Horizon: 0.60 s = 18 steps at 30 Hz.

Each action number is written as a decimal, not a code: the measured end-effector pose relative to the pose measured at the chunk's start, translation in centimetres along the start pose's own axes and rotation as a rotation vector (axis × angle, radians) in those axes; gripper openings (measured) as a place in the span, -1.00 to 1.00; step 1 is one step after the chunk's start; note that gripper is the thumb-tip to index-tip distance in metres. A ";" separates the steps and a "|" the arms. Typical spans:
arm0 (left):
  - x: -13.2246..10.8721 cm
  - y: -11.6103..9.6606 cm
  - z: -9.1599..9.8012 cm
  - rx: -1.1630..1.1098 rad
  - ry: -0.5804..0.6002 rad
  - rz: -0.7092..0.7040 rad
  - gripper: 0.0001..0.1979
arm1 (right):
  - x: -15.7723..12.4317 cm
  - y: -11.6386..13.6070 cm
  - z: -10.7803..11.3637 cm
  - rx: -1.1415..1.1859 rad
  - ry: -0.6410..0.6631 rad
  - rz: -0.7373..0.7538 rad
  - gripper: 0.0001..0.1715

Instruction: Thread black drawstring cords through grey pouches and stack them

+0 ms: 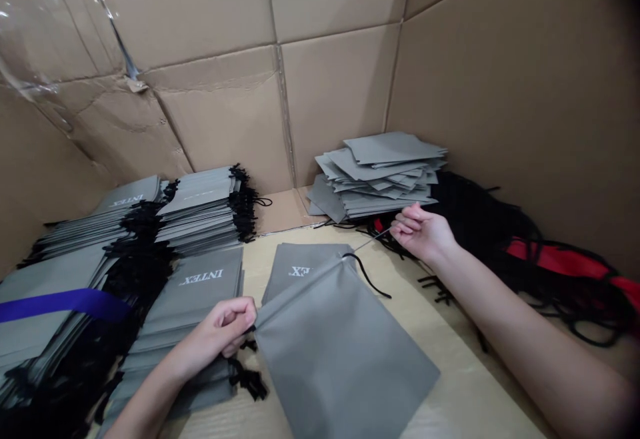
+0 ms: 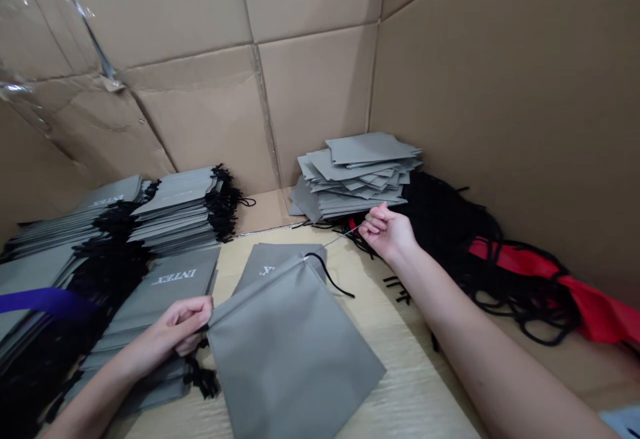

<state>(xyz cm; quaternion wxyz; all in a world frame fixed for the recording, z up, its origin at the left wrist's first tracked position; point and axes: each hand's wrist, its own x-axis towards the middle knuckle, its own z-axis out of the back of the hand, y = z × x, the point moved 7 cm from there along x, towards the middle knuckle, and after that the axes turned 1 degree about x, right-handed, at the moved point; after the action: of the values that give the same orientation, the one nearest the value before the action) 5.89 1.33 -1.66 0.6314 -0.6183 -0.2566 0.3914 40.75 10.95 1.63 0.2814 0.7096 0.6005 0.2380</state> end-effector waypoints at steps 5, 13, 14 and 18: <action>-0.1 -0.1 1.3 0.203 -0.006 -0.008 -0.60 | 0.0 1.1 0.3 -0.005 -0.024 0.044 -0.60; -1.2 -0.4 1.9 0.352 0.003 0.001 -0.57 | 0.3 3.6 2.2 0.019 -0.103 0.147 -0.66; -1.4 -0.2 2.4 0.352 -0.024 0.005 -0.57 | 0.1 4.4 2.6 0.032 -0.121 0.177 -0.65; -1.7 0.4 4.2 0.267 -0.097 0.050 -0.56 | 0.0 6.1 3.3 0.056 -0.128 0.251 -0.66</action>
<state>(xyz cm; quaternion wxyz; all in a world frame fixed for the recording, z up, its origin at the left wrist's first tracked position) 1.48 2.37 -1.39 0.6848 -0.5155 -0.2170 0.4671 47.38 9.81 3.42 0.2672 0.8004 0.4943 0.2087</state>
